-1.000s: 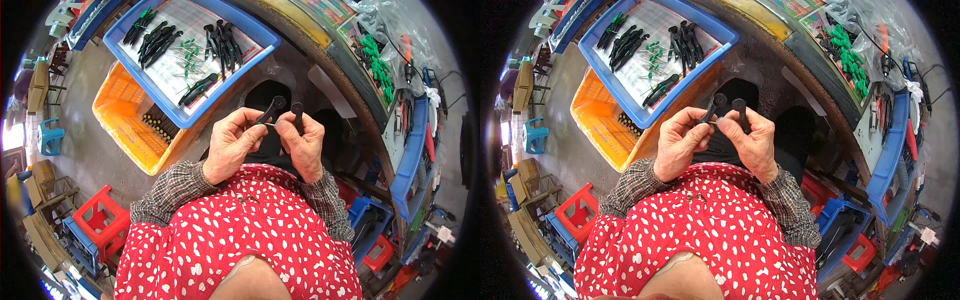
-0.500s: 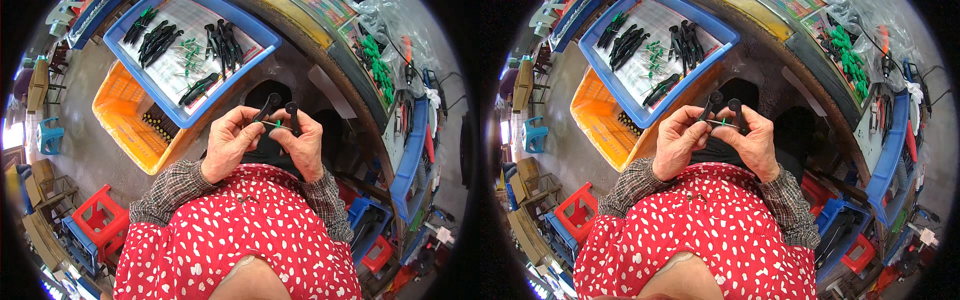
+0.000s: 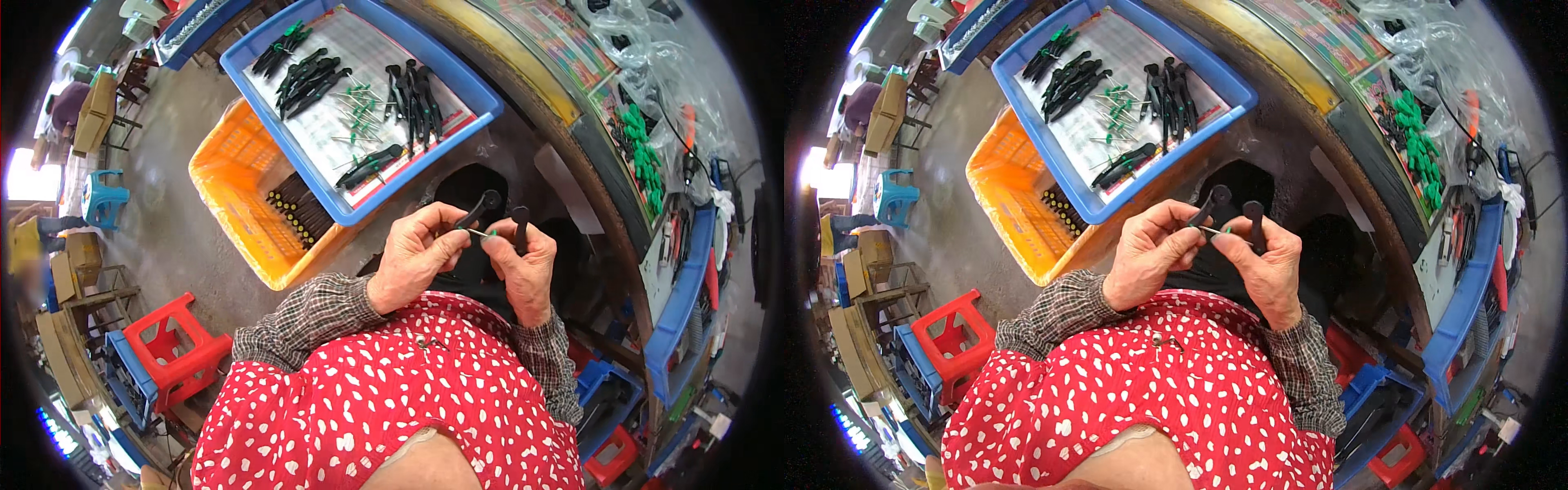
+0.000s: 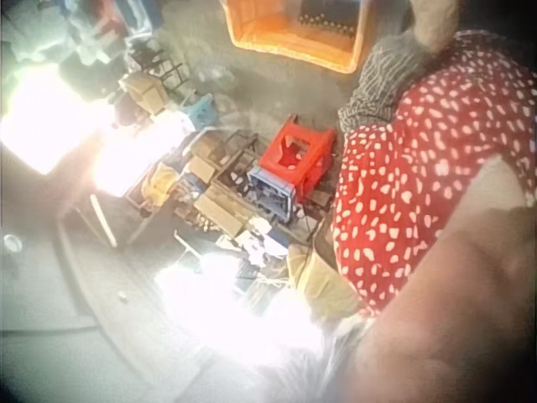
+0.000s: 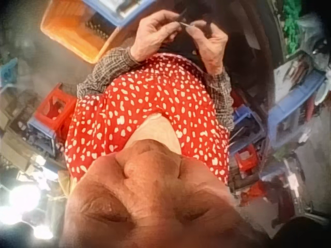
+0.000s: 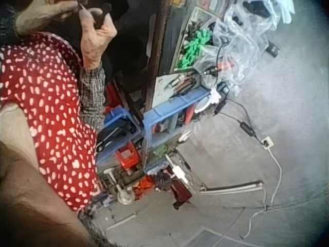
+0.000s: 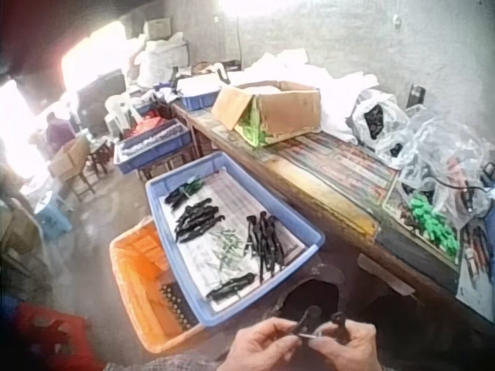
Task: The person assembles small black plastic parts by inserting green pins into them using a manual assembly tool.
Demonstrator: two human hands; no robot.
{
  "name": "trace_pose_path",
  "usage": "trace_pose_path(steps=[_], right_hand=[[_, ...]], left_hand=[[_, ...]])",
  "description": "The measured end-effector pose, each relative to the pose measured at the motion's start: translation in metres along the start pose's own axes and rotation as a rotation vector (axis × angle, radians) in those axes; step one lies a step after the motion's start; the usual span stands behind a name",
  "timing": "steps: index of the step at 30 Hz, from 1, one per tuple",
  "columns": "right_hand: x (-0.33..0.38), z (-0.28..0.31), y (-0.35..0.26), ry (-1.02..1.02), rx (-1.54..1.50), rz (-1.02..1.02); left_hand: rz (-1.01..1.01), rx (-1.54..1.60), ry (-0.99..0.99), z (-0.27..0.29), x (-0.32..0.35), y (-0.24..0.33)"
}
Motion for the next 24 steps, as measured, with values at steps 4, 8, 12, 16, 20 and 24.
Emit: trace_pose_path(steps=[4,8,12,16,20,24], right_hand=[[-0.003,-0.008,-0.001,-0.025,-0.199,-0.106],[-0.006,-0.012,-0.01,0.043,-0.04,-0.046],[0.0,-0.006,0.004,0.017,-0.205,-0.141],[-0.005,-0.013,-0.007,0.02,-0.077,-0.018],[-0.004,-0.006,0.003,0.021,-0.134,-0.042],[-0.006,-0.011,-0.002,0.033,-0.127,-0.1]], left_hand=[[-0.001,-0.01,0.027,0.001,-0.001,0.002],[-0.014,0.005,-0.011,0.003,-0.002,0.002],[0.004,-0.029,-0.011,0.001,0.0,0.004],[0.03,0.037,-0.001,0.004,-0.002,0.002],[0.061,0.06,0.009,0.001,-0.001,-0.001],[0.038,0.037,0.05,0.004,-0.003,0.002]])
Point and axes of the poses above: each hand's wrist, its own x-axis away from the middle knuckle, its own z-axis out of the back of the hand, y = z × x, the point moved 2 cm from there along -x, towards the middle knuckle, and after that the axes turned 11 degrees about z, right-handed, at the moved point
